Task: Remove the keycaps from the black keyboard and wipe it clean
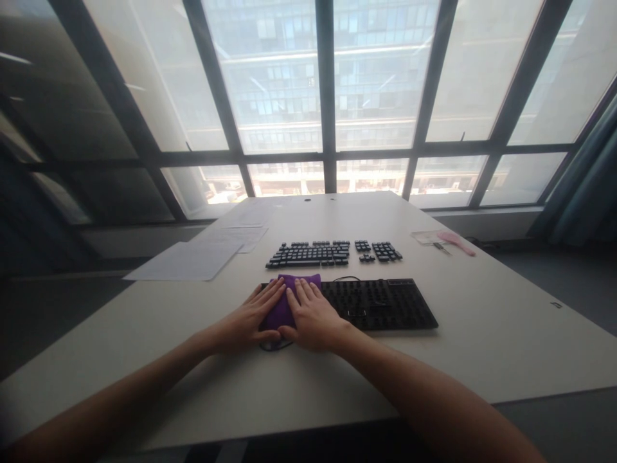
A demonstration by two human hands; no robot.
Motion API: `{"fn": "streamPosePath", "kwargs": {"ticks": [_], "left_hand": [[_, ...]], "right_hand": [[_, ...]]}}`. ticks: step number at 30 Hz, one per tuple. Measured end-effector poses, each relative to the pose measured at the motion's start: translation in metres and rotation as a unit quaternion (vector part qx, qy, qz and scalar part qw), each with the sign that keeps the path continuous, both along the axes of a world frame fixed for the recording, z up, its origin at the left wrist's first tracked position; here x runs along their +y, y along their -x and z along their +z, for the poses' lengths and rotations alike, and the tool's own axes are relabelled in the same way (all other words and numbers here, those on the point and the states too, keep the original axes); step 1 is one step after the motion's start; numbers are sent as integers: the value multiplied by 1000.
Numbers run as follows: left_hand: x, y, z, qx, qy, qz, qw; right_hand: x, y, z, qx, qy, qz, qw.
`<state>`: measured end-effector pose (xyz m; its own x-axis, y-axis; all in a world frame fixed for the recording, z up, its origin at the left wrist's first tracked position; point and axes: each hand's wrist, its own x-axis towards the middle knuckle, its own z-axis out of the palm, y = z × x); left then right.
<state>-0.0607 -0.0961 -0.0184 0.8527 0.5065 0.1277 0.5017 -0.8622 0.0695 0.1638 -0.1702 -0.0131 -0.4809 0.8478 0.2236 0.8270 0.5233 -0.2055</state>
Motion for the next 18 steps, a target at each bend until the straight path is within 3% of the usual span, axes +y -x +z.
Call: {"fn": "streamPosePath", "kwargs": {"ticks": [10, 18], "left_hand": [[-1, 0, 1, 3, 15, 7, 1000], [1, 1, -5, -1, -16, -10, 1000]], "right_hand": [[1, 0, -1, 6, 2, -2, 1000], [-3, 4, -4, -6, -25, -2, 1000]]}}
